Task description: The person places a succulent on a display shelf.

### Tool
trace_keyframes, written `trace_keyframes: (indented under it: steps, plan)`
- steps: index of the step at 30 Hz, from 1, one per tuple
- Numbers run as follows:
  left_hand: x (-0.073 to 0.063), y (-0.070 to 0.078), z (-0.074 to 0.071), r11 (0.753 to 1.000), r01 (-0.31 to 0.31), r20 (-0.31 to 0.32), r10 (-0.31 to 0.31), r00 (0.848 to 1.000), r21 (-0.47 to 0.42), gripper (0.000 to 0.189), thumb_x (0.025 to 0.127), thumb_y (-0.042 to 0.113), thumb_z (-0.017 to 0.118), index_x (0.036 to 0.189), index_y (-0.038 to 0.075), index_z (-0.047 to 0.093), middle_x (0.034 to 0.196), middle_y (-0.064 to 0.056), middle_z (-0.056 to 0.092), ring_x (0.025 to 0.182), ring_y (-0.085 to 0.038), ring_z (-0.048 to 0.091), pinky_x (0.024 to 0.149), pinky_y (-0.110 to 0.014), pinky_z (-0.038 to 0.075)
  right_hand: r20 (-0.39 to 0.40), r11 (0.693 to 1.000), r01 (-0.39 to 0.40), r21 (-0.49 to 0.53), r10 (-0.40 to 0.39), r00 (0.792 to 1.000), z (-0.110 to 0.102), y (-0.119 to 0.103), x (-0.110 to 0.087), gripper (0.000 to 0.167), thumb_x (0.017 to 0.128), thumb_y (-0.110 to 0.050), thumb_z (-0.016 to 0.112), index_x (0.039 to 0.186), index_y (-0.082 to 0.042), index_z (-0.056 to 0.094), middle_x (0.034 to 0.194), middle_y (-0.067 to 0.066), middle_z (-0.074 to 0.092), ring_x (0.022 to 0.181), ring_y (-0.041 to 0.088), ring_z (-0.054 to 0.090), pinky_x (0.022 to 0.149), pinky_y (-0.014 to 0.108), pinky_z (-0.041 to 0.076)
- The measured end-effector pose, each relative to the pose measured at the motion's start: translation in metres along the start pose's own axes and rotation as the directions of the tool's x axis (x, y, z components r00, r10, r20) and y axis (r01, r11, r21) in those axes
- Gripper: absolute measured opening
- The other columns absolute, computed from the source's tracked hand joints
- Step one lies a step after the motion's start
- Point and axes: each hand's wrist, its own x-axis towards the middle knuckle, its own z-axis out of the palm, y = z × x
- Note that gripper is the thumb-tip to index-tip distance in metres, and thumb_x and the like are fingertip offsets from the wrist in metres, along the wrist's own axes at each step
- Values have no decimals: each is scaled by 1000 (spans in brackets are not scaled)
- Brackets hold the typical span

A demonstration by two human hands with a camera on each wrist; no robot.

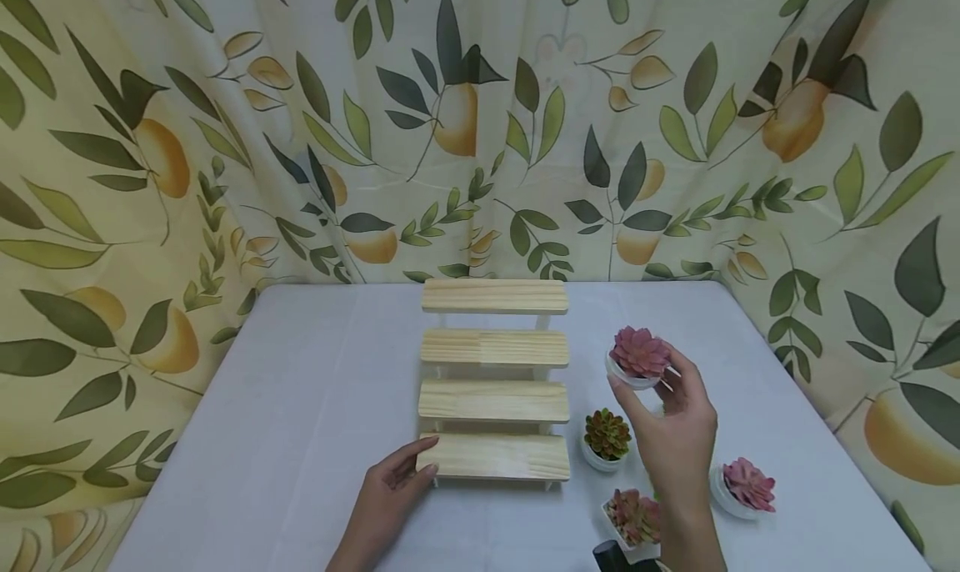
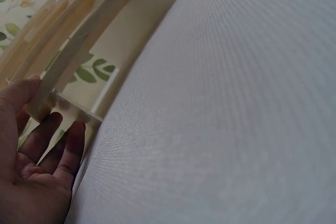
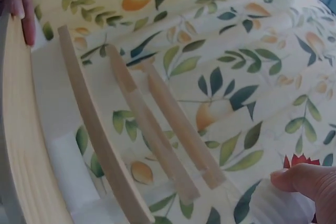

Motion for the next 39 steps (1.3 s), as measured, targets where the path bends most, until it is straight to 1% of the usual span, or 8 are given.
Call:
trace_keyframes:
  steps: [9, 15, 18, 24, 27, 32, 35, 39]
  plan:
    - [0, 1, 0, 1000, -2, 1, 2, 1000, -18, 43, 95, 27, 78, 136, 15, 69, 147, -13, 57, 142, -33, 43, 109, -33, 43, 72, 999, 25, 41, -28, 997, 32, -11, 3, 68, 84, -10, 89, 144, -10, 58, 138, 2, 61, 124, 23, 59, 108, 27, 45]
    - [2, -2, 2, 1000, 4, 1, -4, 1000, -17, 45, 95, 30, 78, 136, 15, 68, 148, -14, 56, 141, -33, 44, 105, -30, 47, 103, 981, 138, 135, -152, 983, 50, -11, 8, 65, 80, -4, 91, 138, -6, 62, 132, 3, 64, 121, 18, 61, 108, 28, 44]
    - [3, -2, 3, 1000, 2, 2, -2, 1000, -19, 44, 95, 29, 78, 136, 15, 68, 147, -13, 57, 141, -33, 44, 106, -30, 46, 117, 972, 163, 168, -184, 976, 60, -12, 10, 65, 79, -4, 91, 137, -4, 62, 132, 4, 64, 122, 18, 60, 109, 30, 45]
    - [3, -3, 7, 999, -6, 19, 7, 1000, -34, 43, 96, 27, 77, 136, 15, 68, 147, -13, 56, 142, -32, 44, 106, -29, 46, 146, 974, 173, 147, -194, 970, 78, -15, 12, 64, 80, -12, 92, 136, -4, 63, 132, 5, 65, 123, 19, 59, 109, 36, 46]
    - [2, -2, 7, 999, -9, 15, 10, 1000, -36, 42, 96, 27, 77, 136, 16, 68, 147, -12, 57, 142, -31, 43, 106, -28, 46, 166, 969, 216, 121, -235, 958, 88, -18, 15, 65, 80, -14, 93, 136, -4, 63, 130, 7, 66, 121, 22, 61, 107, 41, 47]
    - [2, -1, 5, 1000, 0, 9, 0, 1000, -26, 42, 96, 27, 77, 136, 17, 69, 147, -11, 57, 143, -28, 41, 106, -26, 45, 200, 954, 276, 119, -295, 934, 105, -25, 24, 66, 80, -14, 93, 136, -3, 62, 129, 9, 66, 120, 22, 62, 105, 41, 49]
    - [1, 0, 3, 1000, 2, 11, -2, 1000, -31, 42, 96, 27, 77, 136, 16, 68, 147, -11, 57, 143, -29, 41, 106, -26, 45, 220, 952, 277, 131, -300, 928, 114, -32, 29, 64, 81, -15, 92, 136, -3, 62, 129, 8, 66, 119, 21, 62, 104, 40, 50]
    - [0, 0, 1, 1000, 0, 22, 1, 1000, -29, 42, 97, 27, 76, 137, 15, 68, 147, -11, 57, 143, -31, 41, 106, -27, 45, 258, 958, 258, 129, -283, 924, 127, -42, 35, 64, 83, -18, 91, 138, -5, 61, 129, 7, 65, 114, 21, 64, 94, 40, 55]
